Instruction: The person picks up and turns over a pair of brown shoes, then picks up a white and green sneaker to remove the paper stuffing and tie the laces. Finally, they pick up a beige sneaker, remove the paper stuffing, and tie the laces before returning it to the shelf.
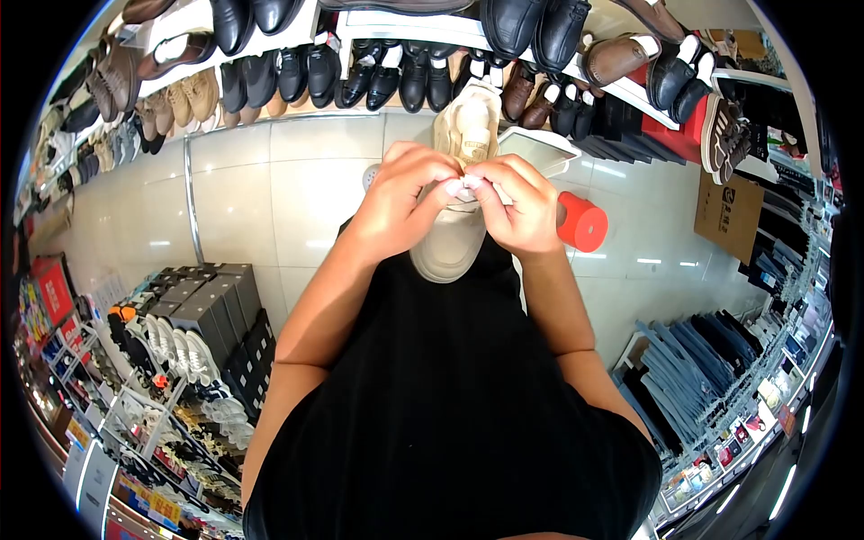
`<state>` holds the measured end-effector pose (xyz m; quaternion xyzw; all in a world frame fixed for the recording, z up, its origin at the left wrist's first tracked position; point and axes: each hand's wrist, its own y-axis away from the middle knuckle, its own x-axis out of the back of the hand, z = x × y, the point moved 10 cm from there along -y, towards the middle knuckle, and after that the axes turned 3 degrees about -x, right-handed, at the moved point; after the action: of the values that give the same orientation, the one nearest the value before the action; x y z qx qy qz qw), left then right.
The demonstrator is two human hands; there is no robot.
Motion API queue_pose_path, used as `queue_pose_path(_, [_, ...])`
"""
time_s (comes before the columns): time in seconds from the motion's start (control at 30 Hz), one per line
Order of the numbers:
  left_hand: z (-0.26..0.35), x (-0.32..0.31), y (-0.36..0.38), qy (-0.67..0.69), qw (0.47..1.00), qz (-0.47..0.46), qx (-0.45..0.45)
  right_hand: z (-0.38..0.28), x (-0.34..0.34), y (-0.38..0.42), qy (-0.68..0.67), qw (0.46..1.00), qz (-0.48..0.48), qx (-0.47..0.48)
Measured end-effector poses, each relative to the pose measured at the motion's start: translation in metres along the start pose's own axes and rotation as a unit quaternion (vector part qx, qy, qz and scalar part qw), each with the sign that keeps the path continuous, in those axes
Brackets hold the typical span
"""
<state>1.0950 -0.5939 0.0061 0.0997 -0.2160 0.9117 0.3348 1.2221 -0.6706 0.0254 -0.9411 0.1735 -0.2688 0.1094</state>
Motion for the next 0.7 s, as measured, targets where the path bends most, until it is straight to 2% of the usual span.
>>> queue_pose_path(0.2, [-0.007, 0.003, 0.011, 0.023, 0.999, -0.006, -0.040, -0.007, -0.003, 0.001, 0.027, 0.999, 0.023, 0.033])
queue_pose_path(0.33, [-0.013, 0.001, 0.008, 0.029, 0.996, -0.008, -0.080, -0.019, 0.000, 0.003, 0.044, 0.997, 0.060, 0.022])
queue_pose_path(0.43, [-0.031, 0.005, 0.007, 0.088, 0.991, 0.051, 0.083, -0.015, 0.000, 0.011, 0.043, 0.996, 0.072, 0.035])
queue_pose_path(0.47, [-0.034, 0.007, 0.006, 0.120, 0.986, 0.081, 0.079, -0.015, 0.000, 0.013, 0.040, 0.996, 0.072, 0.035])
queue_pose_path(0.5, [-0.025, 0.009, 0.004, 0.081, 0.993, 0.079, 0.027, -0.016, 0.000, 0.015, 0.038, 0.996, 0.073, 0.036])
queue_pose_path(0.6, [0.011, 0.011, 0.005, -0.037, 0.988, 0.092, -0.119, -0.008, -0.002, 0.015, -0.036, 0.995, 0.024, -0.085])
queue_pose_path(0.7, [0.016, 0.009, 0.011, -0.098, 0.980, 0.116, -0.131, 0.000, -0.005, 0.020, -0.074, 0.993, -0.008, -0.094])
